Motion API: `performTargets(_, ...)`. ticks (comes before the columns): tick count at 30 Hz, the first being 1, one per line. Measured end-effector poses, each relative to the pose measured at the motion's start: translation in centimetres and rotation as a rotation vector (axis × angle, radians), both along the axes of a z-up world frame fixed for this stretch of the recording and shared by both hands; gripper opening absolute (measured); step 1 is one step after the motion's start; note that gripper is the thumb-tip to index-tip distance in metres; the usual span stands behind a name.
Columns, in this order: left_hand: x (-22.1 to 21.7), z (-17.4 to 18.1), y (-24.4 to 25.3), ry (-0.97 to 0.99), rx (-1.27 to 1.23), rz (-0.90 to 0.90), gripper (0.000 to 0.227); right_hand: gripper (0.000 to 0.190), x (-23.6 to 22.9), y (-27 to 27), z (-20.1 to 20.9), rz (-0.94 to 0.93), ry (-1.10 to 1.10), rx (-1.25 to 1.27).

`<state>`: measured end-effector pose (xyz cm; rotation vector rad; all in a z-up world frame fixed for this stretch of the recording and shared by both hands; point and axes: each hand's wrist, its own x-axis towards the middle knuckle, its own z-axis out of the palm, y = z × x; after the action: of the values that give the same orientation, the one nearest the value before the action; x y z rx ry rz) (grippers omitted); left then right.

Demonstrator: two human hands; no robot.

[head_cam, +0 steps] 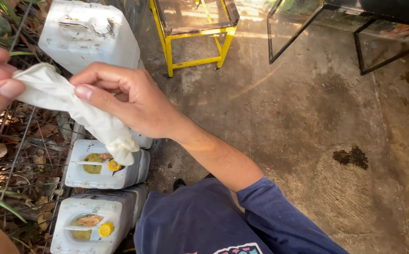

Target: Putting on a white latex glove.

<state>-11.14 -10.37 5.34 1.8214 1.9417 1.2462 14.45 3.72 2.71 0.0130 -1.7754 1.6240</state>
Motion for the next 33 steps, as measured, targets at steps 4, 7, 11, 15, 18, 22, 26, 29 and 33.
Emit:
performTargets(4, 2.7, 1.9, -0.8, -0.130, 0.039, -0.113, 0.021, 0.021, 0.7, -0.3, 2.0, -0.093, -0.077, 0.132)
performTargets(7, 5.7, 4.3, -0.9, -0.215, 0.087, -0.207, 0.016, 0.036, 1.8, -0.7, 5.2, -0.032, 0.099, 0.135)
performTargets(11, 7.6, 5.9, -1.3, -0.133, 0.260, -0.208, 0.013, 0.044, 1.4, -1.0, 7.5, -0.037, 0.146, 0.297)
performTargets(15, 8.2, 6.8, -1.4, -0.227, 0.333, -0.212, 0.015, 0.012, -0.8, 0.2, 5.3, -0.152, 0.021, 0.385)
performTargets(18, 7.8, 6.0, -0.5, -0.497, 0.313, -0.352, 0.018, 0.014, -0.1, -0.3, 6.8, 0.248, 0.180, 0.225)
performTargets(22, 7.9, 4.6, -0.6, -0.482, 0.131, -0.393, 0.017, 0.019, 0.1, 2.9, 4.8, 0.502, 0.126, -0.013)
performTargets(26, 8.3, 3.0, 0.7, -0.259, 0.023, -0.478, 0.021, 0.024, -0.1, 4.8, 2.6, 0.472, 0.125, -0.129)
performTargets(29, 8.1, 1.9, 2.1, -0.350, 0.122, -0.569, 0.030, 0.024, 0.3, 5.9, 1.8, 0.363, 0.100, -0.128)
performTargets(33, 7.9, 0.2, 4.0, -0.569, 0.195, -0.625, 0.030, 0.015, 1.9, 6.0, 3.7, 0.277, -0.229, 0.126)
